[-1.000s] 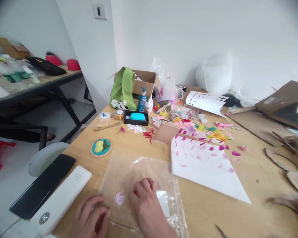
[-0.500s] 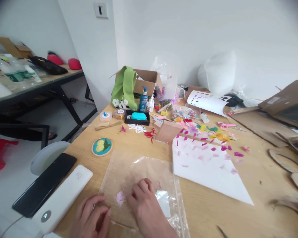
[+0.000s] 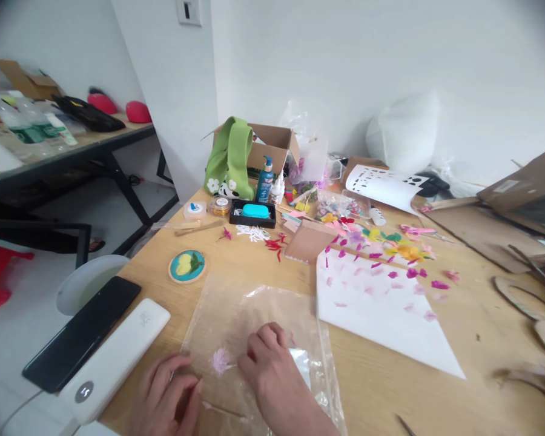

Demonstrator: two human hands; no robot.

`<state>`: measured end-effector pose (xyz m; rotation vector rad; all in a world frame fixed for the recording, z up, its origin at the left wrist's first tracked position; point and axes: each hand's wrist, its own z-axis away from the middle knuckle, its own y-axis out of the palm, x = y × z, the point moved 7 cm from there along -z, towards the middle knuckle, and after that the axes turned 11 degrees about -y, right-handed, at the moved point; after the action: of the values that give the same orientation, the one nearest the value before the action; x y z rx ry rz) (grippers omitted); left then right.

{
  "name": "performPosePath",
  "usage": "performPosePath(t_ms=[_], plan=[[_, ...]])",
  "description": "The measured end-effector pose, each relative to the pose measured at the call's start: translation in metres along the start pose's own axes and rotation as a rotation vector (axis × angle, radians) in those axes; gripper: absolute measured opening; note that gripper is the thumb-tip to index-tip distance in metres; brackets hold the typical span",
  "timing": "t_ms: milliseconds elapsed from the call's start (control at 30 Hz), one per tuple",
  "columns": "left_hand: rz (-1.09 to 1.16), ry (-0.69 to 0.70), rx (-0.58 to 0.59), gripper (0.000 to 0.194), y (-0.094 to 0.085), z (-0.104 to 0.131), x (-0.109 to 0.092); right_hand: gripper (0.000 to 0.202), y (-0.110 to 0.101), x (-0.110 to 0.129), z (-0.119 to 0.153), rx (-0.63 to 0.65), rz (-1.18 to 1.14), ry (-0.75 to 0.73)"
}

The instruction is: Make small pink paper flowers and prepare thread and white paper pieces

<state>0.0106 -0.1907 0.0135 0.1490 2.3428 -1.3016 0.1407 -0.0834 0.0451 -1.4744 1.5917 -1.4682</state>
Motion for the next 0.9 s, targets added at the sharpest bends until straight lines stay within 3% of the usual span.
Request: performPosePath(t_ms=[100, 233, 433, 600, 733, 900], plan=[[-0.041, 0.076, 0.009, 0.007, -0.001, 0.0, -0.003, 0.021, -0.002, 0.006, -0.001, 0.014, -0.011, -0.04], [-0.052, 0.057, 0.005, 0.006, -0.003, -0.002, -0.001, 0.017, 0.003, 0.015, -0.004, 0.058, 0.038, -0.113], [-0.064, 0.076, 0.021, 0.008, -0.002, -0.001, 0.0, 0.02, -0.003, 0.011, 0.001, 0.032, 0.104, -0.073], [-0.046, 0.055, 0.016, 0.007, -0.001, 0.0, -0.001, 0.017, 0.006, 0.017, -0.001, 0.05, 0.047, -0.097], [-0.002, -0.015, 0.01, 0.006, 0.0, 0.0, 0.001, 0.021, 0.001, 0.006, 0.006, -0.002, 0.031, -0.032], [0.022, 0.011, 0.002, 0.006, 0.0, 0.0, -0.003, 0.024, -0.013, -0.007, 0.007, -0.076, -0.032, 0.033]])
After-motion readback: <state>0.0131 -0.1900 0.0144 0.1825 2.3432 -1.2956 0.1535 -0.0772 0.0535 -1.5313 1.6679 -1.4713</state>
